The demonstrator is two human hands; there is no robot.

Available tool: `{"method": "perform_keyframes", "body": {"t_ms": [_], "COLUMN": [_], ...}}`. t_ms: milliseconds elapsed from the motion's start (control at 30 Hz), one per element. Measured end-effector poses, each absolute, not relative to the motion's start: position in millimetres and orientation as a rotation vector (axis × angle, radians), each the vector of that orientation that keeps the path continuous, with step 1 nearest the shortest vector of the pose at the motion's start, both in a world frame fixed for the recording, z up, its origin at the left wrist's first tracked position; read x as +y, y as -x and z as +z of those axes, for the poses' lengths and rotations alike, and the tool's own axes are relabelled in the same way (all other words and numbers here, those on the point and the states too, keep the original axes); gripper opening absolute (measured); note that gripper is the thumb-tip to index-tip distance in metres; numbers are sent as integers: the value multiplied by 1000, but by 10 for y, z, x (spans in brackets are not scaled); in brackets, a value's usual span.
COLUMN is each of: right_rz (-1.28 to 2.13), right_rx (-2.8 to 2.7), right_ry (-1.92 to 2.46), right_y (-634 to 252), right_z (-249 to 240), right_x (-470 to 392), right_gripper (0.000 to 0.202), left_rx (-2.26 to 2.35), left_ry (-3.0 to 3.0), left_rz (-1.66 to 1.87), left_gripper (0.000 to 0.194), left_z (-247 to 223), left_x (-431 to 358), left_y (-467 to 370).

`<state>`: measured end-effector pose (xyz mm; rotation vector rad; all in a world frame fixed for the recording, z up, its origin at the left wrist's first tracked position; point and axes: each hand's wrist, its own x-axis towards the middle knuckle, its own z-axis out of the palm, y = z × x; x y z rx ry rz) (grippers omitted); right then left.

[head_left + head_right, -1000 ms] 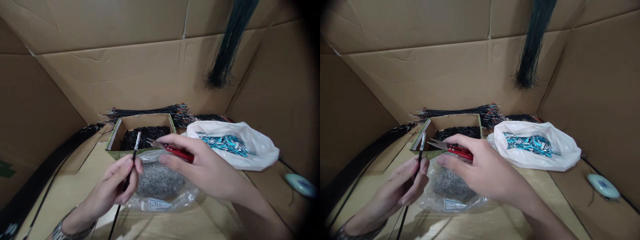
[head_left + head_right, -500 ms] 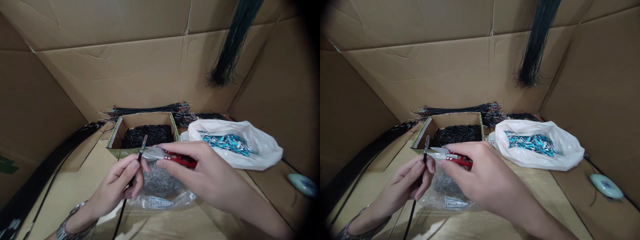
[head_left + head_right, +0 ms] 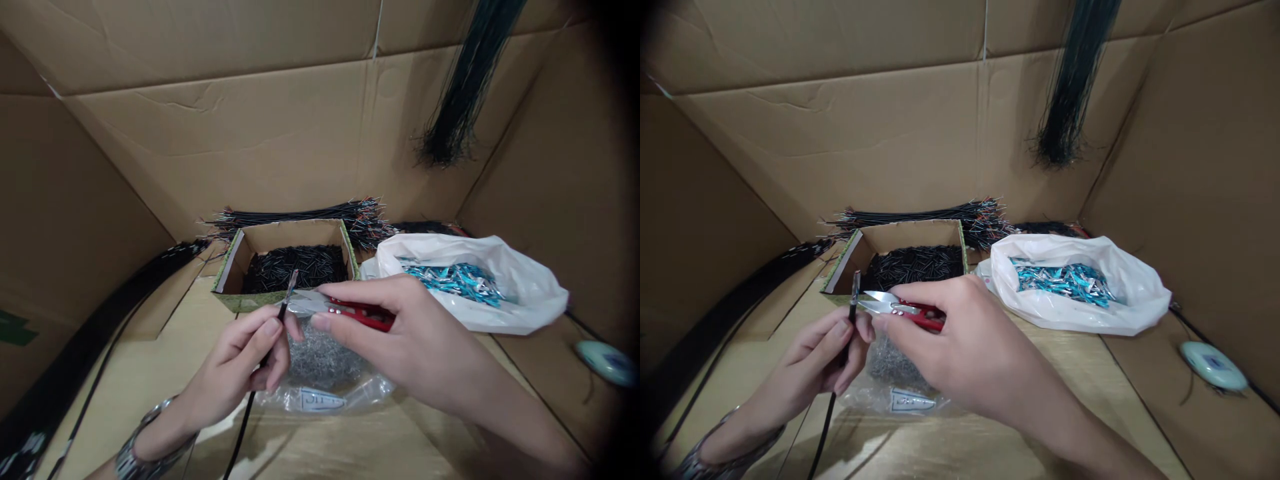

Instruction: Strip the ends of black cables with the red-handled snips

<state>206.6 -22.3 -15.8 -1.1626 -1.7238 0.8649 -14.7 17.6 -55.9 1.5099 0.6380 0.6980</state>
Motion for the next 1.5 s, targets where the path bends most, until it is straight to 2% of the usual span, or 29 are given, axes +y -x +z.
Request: {"method": "perform_keyframes", "body": {"t_ms": [567, 1033, 1500], "right_rz": [846, 909, 925], "right_rx": [-1737, -1772, -1746], "right_ry": [1189, 1246, 1194], "right_y": [-2084, -2148, -2133], "right_z": [-136, -101, -85], "right_x": [-223, -237, -229], "right_gripper": [18, 26, 21], "left_rx": [682, 609, 603], "left_ry": [-1641, -1590, -1587], "left_rz": [714, 696, 696], "left_gripper": [31, 30, 31], "left_z": [-520, -571, -560], "left_x": [184, 198, 192], "left_y": [144, 193, 171]}}
